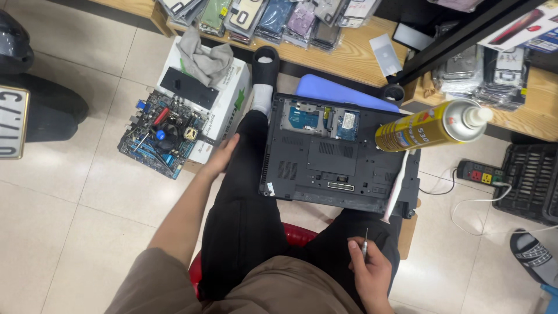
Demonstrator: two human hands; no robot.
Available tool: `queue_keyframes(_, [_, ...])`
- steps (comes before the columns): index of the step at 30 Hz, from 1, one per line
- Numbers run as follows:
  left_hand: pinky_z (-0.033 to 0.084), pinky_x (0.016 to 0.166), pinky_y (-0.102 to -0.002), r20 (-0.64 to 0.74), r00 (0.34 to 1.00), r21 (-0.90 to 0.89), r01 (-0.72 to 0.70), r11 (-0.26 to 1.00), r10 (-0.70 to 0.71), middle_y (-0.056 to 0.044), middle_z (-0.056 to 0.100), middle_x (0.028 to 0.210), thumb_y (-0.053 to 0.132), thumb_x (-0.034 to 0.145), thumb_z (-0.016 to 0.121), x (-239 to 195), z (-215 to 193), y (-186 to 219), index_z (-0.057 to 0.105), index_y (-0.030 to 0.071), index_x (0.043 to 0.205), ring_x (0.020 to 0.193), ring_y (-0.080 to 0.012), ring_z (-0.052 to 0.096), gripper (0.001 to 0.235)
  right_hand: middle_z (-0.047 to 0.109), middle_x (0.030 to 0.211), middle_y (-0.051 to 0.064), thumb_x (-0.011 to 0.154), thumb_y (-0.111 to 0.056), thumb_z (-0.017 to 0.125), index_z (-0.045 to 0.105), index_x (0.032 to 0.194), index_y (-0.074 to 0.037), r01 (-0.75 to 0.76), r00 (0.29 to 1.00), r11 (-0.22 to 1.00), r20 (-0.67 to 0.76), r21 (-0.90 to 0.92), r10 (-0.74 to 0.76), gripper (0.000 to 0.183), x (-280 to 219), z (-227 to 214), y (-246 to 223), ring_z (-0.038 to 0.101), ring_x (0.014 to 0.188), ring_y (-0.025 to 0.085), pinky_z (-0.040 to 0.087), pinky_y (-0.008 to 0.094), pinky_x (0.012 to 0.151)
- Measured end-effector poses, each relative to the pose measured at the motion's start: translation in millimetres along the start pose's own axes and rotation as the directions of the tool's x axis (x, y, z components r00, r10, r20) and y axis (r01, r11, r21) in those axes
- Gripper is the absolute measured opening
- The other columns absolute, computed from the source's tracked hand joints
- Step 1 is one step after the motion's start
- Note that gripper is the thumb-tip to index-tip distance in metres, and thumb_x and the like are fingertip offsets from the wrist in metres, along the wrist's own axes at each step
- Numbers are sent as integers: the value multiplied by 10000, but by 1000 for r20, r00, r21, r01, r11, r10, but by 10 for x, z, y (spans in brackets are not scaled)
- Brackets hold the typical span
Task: The person is repairing a laptop by removing a metal plate, unscrewing components, and handling a hard drive. They use a screwdriver to remove screws and place them into a small plastic container. The person also handles a cloth and a spray can during the process.
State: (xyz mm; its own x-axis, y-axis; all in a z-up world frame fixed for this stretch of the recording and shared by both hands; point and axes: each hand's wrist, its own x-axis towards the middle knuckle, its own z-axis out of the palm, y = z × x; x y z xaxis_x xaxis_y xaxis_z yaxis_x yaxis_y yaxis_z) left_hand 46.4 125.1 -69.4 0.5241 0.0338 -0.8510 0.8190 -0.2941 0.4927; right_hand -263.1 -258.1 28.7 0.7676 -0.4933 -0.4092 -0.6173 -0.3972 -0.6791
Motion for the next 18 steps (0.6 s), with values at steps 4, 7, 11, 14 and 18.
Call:
queue_keyframes(4, [525, 961, -406, -124, 984, 305, -84, 949, 127, -157, 826, 1292, 799, 998, 478, 315, -213, 8, 738, 149, 1526, 1018, -309, 783, 877, 703, 549, 60, 1059, -315, 763, 910, 1082, -158, 8, 1000, 1000, 8, 2, -8, 216, 0, -15, -84, 680, 555, 141, 550, 288, 681])
queue_keyframes(7, [564, 949, -417, -164, 960, 380, -151, 913, 227, -121, 861, 984, 638, 1102, 529, 858, -314, -32, 808, 145, 1338, 925, -268, 854, 613, 666, 540, 98, 1070, -324, 758, 914, 1071, -115, -57, 997, 998, -41, 24, 58, 260, -25, 26, -189, 643, 533, 172, 546, 312, 621])
queue_keyframes(11, [583, 998, -543, -358, 843, 470, -210, 857, 402, -193, 804, 1308, 463, 1099, 617, 1331, -359, 72, 789, 137, 1354, 1194, -434, 751, 448, 621, 529, 114, 1070, -258, 786, 908, 1026, -89, -97, 988, 993, -115, 66, 104, 213, -70, 56, -276, 585, 514, 188, 517, 315, 579])
queue_keyframes(14, [591, 943, -598, -431, 737, 532, -259, 806, 521, -214, 777, 1236, 320, 1107, 662, 1565, -529, 211, 806, 136, 1271, 1103, -457, 759, 286, 626, 530, 126, 1073, -238, 772, 900, 1041, -65, -58, 993, 994, -101, 95, 68, 218, -44, 42, -182, 582, 489, 191, 485, 294, 535])
queue_keyframes(18, [631, 1106, -567, -459, 637, 686, -188, 703, 619, -238, 524, 1547, 269, 1084, 802, 1440, -834, 705, 585, 64, 1571, 1422, -461, 538, 571, 652, 534, 164, 1058, -270, 737, 916, 1069, -99, -82, 991, 996, -108, 34, 85, 248, 29, 98, 52, 644, 506, 224, 518, 299, 601])
